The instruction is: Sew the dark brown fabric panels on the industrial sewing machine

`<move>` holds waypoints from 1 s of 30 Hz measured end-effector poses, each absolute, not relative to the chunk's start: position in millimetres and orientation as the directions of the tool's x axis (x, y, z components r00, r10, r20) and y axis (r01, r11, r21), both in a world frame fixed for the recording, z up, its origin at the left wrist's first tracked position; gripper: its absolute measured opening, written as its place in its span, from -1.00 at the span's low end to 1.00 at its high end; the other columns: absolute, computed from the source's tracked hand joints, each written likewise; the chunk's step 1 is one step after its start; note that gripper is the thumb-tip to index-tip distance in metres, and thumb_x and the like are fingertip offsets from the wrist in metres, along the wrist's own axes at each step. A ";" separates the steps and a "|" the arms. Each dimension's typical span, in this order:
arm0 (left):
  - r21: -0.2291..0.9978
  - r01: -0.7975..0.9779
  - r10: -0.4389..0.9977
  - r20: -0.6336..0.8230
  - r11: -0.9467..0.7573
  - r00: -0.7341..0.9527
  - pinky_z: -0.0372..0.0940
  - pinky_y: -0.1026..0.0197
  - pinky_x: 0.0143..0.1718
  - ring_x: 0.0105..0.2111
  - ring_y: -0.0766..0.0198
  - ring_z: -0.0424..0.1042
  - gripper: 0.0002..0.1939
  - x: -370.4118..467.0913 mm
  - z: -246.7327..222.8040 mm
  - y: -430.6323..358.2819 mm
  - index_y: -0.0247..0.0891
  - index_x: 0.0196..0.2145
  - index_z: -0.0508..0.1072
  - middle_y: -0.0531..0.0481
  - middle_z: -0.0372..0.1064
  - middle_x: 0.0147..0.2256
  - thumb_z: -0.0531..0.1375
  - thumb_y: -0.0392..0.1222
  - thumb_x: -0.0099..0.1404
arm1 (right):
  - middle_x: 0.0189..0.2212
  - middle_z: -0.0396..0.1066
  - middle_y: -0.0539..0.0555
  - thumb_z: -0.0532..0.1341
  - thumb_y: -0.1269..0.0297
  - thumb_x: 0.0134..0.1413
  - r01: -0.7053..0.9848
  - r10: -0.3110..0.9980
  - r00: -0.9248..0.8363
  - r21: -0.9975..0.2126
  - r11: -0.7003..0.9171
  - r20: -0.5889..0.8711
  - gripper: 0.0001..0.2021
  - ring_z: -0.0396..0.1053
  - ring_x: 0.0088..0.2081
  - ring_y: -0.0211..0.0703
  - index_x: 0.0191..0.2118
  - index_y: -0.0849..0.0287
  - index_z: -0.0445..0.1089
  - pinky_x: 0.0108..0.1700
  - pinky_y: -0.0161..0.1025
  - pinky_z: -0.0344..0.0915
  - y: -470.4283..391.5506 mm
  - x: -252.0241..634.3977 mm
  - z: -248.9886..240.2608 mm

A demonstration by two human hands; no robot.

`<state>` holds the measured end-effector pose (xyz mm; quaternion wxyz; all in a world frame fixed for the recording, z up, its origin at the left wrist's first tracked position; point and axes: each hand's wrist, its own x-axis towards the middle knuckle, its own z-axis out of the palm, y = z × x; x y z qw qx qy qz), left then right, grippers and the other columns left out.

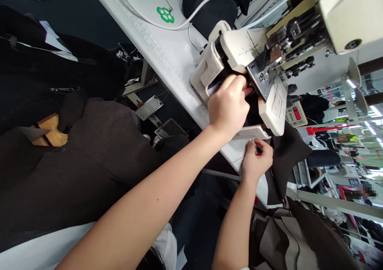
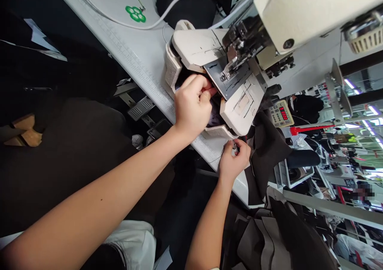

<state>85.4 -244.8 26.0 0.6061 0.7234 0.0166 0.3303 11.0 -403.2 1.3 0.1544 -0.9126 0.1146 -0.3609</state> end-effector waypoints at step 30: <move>0.768 -0.493 0.204 0.604 -0.409 0.771 0.22 0.13 -0.30 -0.29 0.20 0.29 -0.80 88.5 28.6 -225.2 -0.11 -0.51 0.28 -0.04 0.34 -0.31 0.01 -0.38 0.17 | -0.32 0.39 0.09 0.14 0.25 -0.07 -0.069 -0.342 0.703 -0.419 -0.905 0.623 -0.82 0.36 -0.29 -0.13 -0.33 0.20 0.39 -0.39 -0.27 0.23 -402.1 9.7 1.6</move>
